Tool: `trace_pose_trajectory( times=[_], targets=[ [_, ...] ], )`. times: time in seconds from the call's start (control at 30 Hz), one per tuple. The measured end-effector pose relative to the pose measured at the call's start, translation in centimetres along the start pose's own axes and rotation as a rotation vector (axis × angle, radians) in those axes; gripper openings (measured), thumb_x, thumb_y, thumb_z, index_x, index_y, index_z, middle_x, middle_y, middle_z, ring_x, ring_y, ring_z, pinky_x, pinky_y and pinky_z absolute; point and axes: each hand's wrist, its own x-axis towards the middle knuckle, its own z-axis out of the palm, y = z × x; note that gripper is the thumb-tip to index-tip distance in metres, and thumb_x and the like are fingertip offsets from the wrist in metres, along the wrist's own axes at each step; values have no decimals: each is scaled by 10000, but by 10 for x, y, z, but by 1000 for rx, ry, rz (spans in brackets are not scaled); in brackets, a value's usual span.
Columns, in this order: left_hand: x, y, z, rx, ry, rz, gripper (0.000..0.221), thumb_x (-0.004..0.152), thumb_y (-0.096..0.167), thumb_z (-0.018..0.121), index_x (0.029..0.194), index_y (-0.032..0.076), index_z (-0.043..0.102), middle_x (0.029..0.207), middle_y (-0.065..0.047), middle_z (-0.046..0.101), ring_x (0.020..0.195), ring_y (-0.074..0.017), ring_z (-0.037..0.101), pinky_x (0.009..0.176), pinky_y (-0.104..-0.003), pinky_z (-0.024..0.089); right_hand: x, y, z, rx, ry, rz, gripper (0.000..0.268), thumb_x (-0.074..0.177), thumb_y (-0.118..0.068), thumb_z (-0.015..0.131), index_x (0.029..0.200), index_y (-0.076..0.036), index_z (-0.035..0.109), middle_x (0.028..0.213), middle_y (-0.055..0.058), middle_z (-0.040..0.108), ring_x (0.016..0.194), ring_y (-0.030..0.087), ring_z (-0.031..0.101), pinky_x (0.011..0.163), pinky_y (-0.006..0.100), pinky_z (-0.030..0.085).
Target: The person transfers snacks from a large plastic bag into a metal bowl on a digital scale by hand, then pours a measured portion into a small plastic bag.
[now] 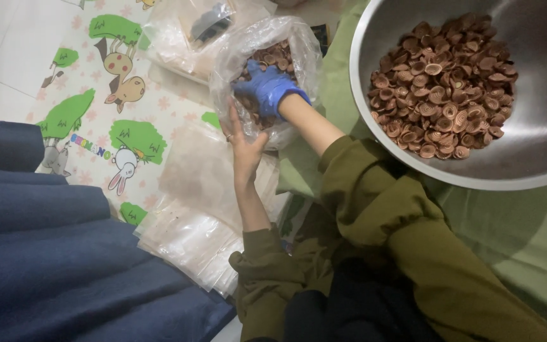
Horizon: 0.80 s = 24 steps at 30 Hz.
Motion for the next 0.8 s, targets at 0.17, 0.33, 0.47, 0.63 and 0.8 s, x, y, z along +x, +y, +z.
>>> trace_pose_trajectory(
  times=[0.17,0.33,0.47,0.63,0.8],
  targets=[
    [3,-4,1,-55,-21,51,983,851,108,652,1632,293,86,1719,-89,205,1582,-294,184,1263,-482,121,33,7,12,110,81,38,611,879,-627,479,1340,-229,520,1078,116,633,887,308,644,711,423,529],
    [-1,6,-2,-115,-40,55,966,856,81,628,1632,290,92,1726,-94,177,1581,-294,197,1262,-476,151,38,11,14,120,110,56,641,889,-600,509,1364,-170,501,1209,149,616,1039,359,647,832,468,558],
    [0,4,-4,-45,-42,29,981,858,107,637,1632,327,76,1732,-12,159,1586,-356,-81,1252,-547,4,14,13,5,-469,129,-338,718,748,-259,881,1384,-315,553,1342,200,453,1078,410,599,797,484,604],
    [-1,6,-7,-28,-62,0,972,860,136,626,1626,357,69,1731,30,185,1577,-373,-170,1243,-561,-23,10,12,3,-320,199,-254,464,894,-367,725,1315,-235,581,1287,202,478,957,375,660,771,489,592],
    [-2,13,-8,-88,-80,52,988,857,79,613,1627,350,56,1737,-8,174,1612,-278,83,1246,-526,-49,14,10,-6,264,235,-75,318,833,-102,657,1149,-131,676,1079,28,659,937,160,673,807,271,647]
  ],
)
